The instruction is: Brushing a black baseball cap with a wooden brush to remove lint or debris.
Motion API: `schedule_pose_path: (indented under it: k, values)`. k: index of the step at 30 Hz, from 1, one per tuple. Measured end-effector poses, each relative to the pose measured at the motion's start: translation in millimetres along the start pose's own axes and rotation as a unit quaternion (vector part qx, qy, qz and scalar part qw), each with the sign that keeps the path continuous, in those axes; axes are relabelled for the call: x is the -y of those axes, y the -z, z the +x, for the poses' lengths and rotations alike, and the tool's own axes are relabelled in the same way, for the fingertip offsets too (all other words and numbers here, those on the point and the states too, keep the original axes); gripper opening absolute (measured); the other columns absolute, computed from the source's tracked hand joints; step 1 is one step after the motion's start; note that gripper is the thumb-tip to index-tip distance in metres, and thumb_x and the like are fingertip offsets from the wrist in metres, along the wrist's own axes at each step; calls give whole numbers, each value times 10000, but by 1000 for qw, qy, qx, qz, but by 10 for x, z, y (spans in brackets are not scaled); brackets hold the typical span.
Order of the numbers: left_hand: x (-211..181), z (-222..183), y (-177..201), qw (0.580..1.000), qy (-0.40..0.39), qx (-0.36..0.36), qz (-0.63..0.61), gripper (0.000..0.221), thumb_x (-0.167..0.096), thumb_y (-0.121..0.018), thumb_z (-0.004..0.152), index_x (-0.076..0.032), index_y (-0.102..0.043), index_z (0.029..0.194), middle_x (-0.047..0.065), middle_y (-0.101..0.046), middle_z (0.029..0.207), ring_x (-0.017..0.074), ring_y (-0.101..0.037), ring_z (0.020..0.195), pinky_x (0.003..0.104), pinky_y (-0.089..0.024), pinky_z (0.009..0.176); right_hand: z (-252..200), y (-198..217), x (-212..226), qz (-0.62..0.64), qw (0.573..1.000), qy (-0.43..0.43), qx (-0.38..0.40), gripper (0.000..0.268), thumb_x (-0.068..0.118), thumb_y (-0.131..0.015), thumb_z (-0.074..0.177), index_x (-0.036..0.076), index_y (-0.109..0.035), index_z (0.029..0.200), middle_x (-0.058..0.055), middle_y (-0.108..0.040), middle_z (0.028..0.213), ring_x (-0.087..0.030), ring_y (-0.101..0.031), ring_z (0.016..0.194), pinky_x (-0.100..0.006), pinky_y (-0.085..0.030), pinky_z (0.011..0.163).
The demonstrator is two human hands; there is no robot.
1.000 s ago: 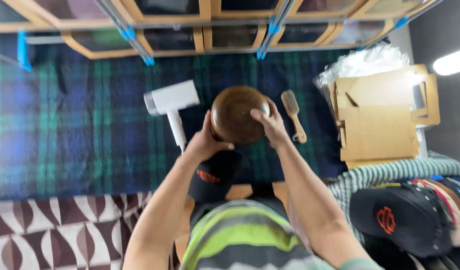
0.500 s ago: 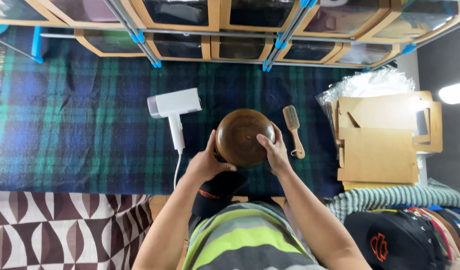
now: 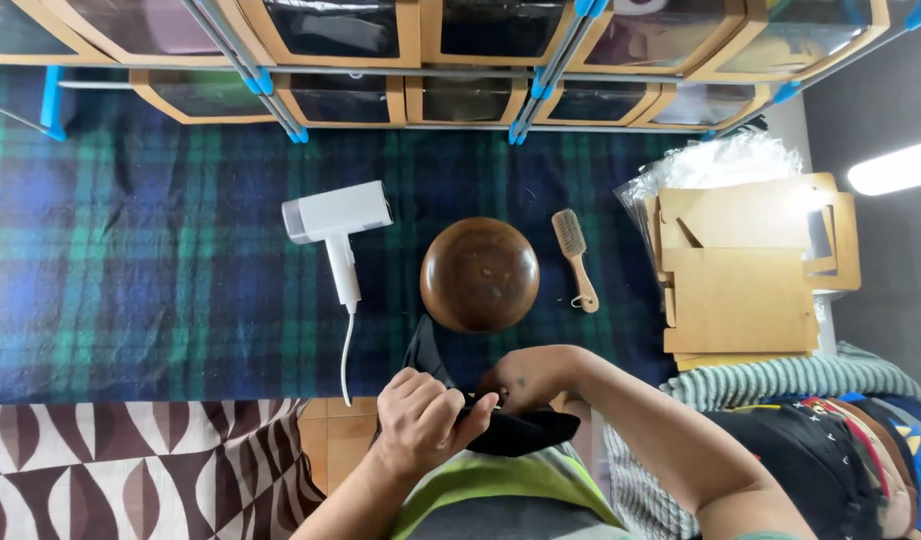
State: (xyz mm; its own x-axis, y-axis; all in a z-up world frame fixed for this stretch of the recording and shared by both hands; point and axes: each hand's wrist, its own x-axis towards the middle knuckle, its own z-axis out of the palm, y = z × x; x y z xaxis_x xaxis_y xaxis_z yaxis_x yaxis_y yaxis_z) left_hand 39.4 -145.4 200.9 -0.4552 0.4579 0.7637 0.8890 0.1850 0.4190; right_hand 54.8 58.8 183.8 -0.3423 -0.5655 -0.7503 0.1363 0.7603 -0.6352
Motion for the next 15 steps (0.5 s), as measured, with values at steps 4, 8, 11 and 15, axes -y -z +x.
schedule_pose_path:
  k: [4,8,11,15]
  values:
    - [-33,-236,-49,999,26,-9,21,456,-289,-706,927,-127,-397,633,-4,-339,540,161,-341,441,302,-309,450,-150,-131,44,45,997,-25,-51,400,433,-616,825,115,-672,1061,-17,-673,917,-185,-610,811,-334,-444,694]
    - [-34,-200,-39,1000,12,-4,11,429,-294,-682,940,-134,-426,636,-19,-375,535,149,-349,449,294,-307,468,-182,-133,-15,80,992,-37,-91,377,399,-679,816,120,-653,1069,1,-653,930,-152,-588,825,-319,-444,710]
    - [-52,-192,-13,999,25,29,-12,346,-313,-649,951,-121,-478,720,6,-423,583,181,-398,489,328,-325,493,-135,-177,-273,116,981,-4,-155,338,311,-725,785,137,-602,1047,3,-617,933,-142,-545,827,-322,-436,722]
    - [75,-206,71,956,240,126,-111,436,-312,-658,935,-53,-629,1286,168,-627,1191,323,-608,1149,428,-522,987,-312,-8,-453,185,928,36,-322,181,225,-790,838,175,-694,983,35,-736,952,-82,-644,855,-258,-483,793]
